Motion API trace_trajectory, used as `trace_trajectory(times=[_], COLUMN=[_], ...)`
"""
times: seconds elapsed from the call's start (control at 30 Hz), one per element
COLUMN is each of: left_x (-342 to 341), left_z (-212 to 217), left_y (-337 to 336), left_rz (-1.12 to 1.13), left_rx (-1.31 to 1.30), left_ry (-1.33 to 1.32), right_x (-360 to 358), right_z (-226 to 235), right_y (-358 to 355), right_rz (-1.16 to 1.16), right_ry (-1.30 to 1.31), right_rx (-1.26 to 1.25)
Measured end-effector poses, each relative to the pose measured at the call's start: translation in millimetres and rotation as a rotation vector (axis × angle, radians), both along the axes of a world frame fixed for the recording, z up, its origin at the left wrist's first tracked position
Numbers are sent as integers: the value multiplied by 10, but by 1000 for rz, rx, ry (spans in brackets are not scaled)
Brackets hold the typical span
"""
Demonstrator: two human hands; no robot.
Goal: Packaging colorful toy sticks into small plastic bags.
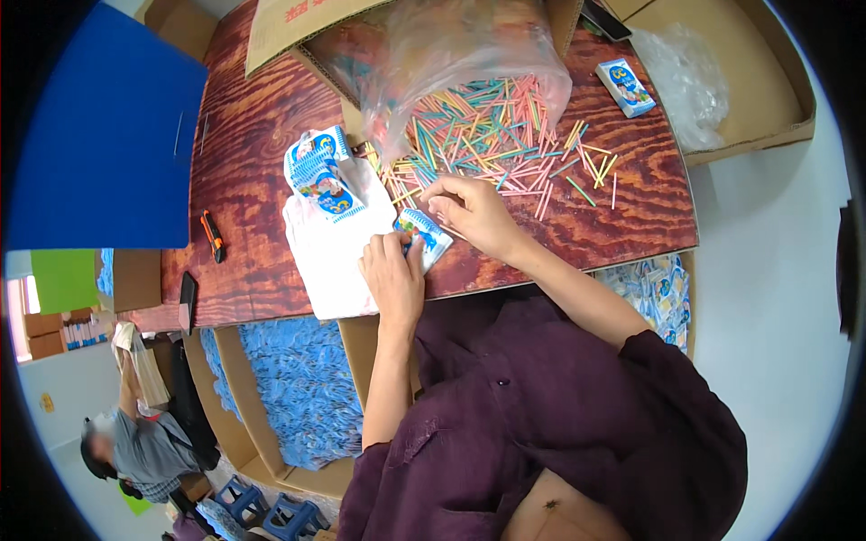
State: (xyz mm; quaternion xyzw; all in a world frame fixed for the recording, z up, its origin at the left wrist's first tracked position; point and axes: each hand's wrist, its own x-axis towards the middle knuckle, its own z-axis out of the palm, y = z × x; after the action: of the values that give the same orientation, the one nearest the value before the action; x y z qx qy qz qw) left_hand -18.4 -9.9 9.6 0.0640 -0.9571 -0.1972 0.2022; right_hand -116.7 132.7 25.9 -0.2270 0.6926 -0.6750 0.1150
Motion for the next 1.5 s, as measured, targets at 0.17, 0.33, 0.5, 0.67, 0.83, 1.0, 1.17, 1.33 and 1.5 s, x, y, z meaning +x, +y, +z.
trace_trajectory(times=[0.17,0.33,0.5,0.67,0.83,1.0,1.17,1.33,1.5], left_x=[-46,86,93,204,170,84,102,119,132], left_z=[-40,-78,3,-27,157,350,241,258,286], left_y=[-18,-37,58,24,69,133,121,156,15], left_rz=[11,-15,-18,24,42,-15,-82,-91,-74], left_rx=[-19,-17,-30,322,250,550,957,849,815], left_ry=[-8,275,298,127,259,144,-46,-60,-65], right_x=[17,93,131,18,-101,63,113,109,24], right_z=[-86,-27,-58,-34,108,249,191,201,32], right_y=[64,76,-135,-64,233,206,167,147,216], right_rz=[-35,-23,51,-95,-113,36,-55,-52,88], right_ry=[-10,-93,-10,84,166,349,224,218,-81], right_rx=[-37,78,245,118,107,104,93,135,2])
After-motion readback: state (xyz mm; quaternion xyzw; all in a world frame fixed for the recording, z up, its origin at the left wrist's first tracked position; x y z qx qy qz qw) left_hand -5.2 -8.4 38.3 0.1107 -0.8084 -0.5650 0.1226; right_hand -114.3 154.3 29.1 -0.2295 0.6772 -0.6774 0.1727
